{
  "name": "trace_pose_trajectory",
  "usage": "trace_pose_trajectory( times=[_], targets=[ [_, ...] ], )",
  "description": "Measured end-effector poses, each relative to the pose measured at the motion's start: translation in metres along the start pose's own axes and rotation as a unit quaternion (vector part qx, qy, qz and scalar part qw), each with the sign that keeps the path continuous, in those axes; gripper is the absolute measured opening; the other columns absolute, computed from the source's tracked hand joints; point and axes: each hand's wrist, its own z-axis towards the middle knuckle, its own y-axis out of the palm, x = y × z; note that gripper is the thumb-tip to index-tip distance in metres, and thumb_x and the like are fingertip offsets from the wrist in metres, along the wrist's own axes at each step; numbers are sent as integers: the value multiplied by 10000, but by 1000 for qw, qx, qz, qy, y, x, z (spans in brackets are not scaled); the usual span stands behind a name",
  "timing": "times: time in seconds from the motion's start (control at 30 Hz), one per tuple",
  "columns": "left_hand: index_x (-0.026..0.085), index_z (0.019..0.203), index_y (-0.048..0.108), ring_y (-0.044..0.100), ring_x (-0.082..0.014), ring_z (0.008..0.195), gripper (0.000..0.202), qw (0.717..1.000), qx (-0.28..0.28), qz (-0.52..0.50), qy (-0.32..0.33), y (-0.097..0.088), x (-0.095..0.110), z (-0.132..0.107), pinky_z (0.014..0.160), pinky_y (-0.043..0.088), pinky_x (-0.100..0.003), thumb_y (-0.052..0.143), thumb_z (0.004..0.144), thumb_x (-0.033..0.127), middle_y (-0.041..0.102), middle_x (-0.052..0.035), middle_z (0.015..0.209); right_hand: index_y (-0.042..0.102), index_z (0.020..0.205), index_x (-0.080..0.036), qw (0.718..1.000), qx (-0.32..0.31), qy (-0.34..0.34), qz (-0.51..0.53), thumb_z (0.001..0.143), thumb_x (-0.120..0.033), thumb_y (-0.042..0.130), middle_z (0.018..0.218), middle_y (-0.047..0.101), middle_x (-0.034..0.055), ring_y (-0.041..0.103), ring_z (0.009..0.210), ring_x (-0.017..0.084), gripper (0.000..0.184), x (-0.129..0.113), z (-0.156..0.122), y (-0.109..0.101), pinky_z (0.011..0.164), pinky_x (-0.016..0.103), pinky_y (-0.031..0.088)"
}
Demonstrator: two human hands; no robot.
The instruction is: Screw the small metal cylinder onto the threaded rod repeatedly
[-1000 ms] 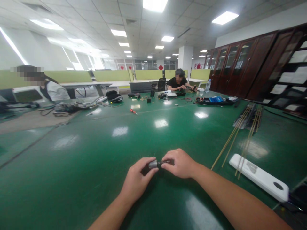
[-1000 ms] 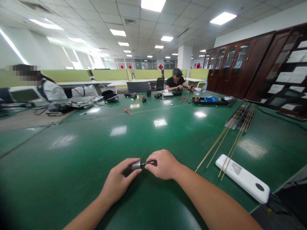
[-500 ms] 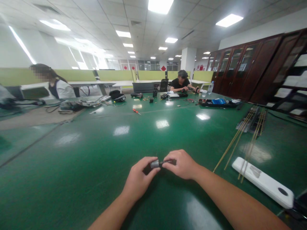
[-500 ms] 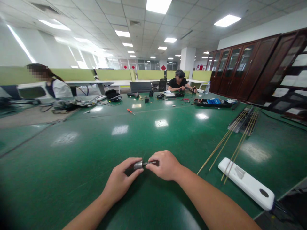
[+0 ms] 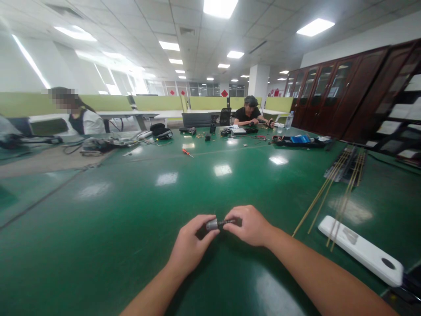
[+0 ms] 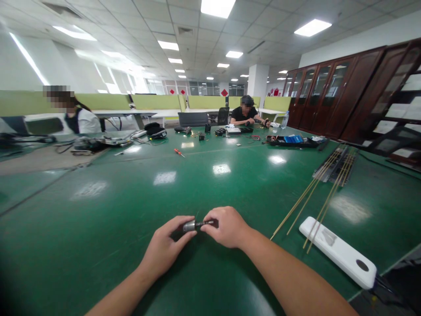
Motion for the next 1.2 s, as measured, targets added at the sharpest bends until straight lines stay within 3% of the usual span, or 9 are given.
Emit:
trace_pose_trajectory(
  times=[1.2],
  targets=[
    [257, 1077, 687, 666, -200, 935, 243, 1000, 6, 7, 13, 1, -5, 0, 858, 549, -331, 691, 840, 313, 711, -24, 1037, 701, 870, -204, 1000, -7, 7, -6, 845, -294, 664, 789, 689, 4, 598, 724, 140, 100, 2, -1, -3, 675, 252, 396]
  ],
)
